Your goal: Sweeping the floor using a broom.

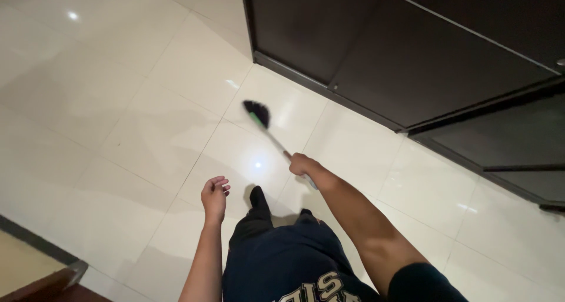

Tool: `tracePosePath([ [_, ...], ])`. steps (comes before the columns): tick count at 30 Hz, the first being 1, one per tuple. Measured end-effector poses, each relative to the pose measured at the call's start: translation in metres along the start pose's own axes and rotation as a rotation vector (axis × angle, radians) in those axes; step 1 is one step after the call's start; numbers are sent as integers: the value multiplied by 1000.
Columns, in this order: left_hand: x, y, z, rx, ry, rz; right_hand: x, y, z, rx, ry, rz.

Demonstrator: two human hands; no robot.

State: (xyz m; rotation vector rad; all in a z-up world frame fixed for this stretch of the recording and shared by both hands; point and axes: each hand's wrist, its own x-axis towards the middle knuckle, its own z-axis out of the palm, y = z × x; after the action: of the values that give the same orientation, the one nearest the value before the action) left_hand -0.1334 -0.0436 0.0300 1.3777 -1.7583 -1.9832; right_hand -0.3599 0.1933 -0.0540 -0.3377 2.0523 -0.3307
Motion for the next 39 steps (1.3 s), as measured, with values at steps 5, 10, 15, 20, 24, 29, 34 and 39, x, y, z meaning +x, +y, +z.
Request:
tracePosePath([
  [5,28,-3,22,6,-88,12,-47,2,-7,320,-98,-6],
  [10,45,3,48,38,-156,30,-110,23,-3,626,-109,9],
  [15,48,13,70,27,-215,47,-161,64,8,1021,17,135],
  [20,48,17,76,48,-255,49,-178,85,9,1042,172,324],
  [24,53,18,70,43,-262,35,-143,122,27,963,320,407],
  [29,60,21,43,55,-242,43,-86,141,26,910,409,454],
  [34,68,21,13,75,-219,35,-17,139,17,452,336,467],
  [39,76,15,-19,46,-159,-8,50,107,6,154,178,449],
])
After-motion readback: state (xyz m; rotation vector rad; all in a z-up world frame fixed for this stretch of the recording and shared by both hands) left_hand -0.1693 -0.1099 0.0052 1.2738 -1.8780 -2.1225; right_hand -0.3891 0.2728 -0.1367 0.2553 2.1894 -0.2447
